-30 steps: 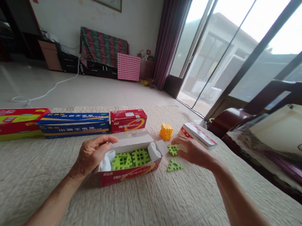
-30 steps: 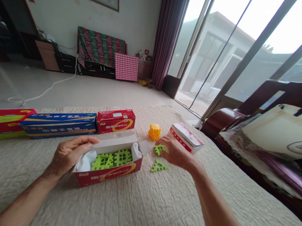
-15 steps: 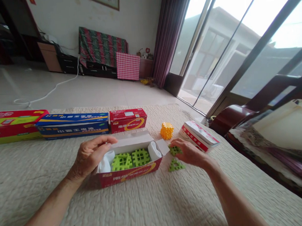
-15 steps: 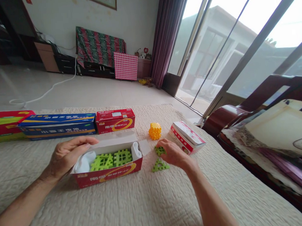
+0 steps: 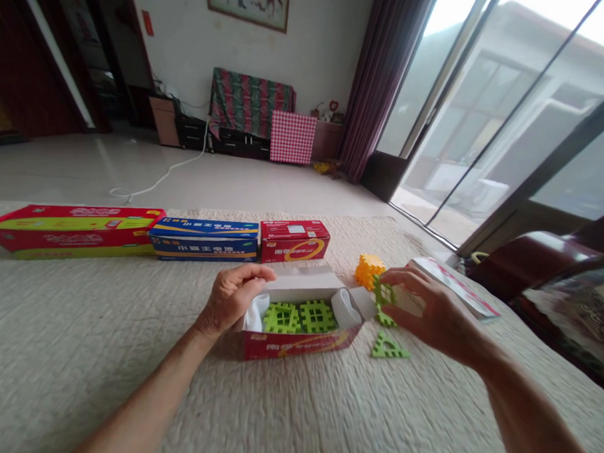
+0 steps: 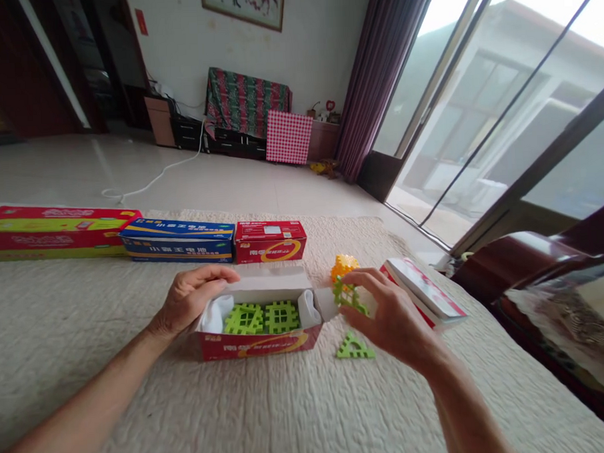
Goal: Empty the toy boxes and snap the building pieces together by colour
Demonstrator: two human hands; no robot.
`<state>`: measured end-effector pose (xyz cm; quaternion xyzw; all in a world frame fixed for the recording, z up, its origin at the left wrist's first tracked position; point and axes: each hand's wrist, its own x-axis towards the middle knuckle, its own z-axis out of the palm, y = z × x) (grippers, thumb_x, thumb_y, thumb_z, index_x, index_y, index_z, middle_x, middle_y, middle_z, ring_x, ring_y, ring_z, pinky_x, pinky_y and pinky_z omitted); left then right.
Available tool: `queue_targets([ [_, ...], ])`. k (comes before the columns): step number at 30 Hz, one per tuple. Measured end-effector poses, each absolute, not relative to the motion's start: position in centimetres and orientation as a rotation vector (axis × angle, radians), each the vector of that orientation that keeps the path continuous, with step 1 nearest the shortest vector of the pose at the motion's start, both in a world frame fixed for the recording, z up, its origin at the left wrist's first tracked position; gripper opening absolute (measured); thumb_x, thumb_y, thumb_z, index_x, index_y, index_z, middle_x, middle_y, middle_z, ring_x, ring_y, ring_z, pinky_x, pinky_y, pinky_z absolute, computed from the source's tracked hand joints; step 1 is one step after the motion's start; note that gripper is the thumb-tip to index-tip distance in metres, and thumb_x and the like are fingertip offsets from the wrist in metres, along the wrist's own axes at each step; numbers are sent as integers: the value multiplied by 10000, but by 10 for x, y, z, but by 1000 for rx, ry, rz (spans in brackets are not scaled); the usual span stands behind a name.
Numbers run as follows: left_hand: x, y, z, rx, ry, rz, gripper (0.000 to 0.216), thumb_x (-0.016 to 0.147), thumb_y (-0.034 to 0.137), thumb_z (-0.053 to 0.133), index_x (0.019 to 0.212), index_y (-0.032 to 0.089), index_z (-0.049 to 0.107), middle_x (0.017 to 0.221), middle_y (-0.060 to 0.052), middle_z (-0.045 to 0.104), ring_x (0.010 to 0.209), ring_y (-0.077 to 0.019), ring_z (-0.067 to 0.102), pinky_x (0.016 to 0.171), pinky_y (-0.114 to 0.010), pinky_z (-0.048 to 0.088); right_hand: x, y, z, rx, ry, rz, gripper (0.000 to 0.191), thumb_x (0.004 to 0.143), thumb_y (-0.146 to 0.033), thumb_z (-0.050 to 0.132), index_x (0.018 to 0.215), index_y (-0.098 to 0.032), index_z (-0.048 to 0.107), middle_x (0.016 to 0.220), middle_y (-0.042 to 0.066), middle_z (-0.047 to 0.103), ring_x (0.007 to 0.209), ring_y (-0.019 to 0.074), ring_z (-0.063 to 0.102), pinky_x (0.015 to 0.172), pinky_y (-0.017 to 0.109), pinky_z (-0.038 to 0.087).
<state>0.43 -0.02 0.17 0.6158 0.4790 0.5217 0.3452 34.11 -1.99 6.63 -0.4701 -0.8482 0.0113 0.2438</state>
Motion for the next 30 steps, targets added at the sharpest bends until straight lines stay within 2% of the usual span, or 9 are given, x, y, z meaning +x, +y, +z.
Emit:
queue_targets([
  [4,4,-1,1,1610,1229,1355,215,763,277,561,835,160,727,858,-44,734,774,-172,653,681,-229,496,291,-28,82,-1129,-2420,230,287,795,-239,638,1076,-252,585,1142,50,608,1008,198,594,878,367,494],
  [8,4,-1,0,1614,1217,1347,228,770,285,554,844,156,727,857,-46,730,768,-176,650,672,-236,492,258,-21,77,-1044,-2552,377,311,765,-203,651,1068,-232,590,1119,48,608,999,181,581,891,349,486],
  [25,4,0,1,1620,1221,1341,241,761,294,546,846,158,725,867,-56,729,803,-191,651,684,-258,507,260,-8,68,-1097,-2644,336,348,706,-172,655,1046,-221,602,1090,51,607,969,179,569,868,323,487],
  [30,4,0,0,1635,1222,1352,216,772,275,551,842,168,725,876,-45,731,814,-181,650,704,-244,500,259,-9,67,-1068,-2625,331,320,727,-167,641,1040,-228,606,1087,49,618,968,180,577,877,335,489],
])
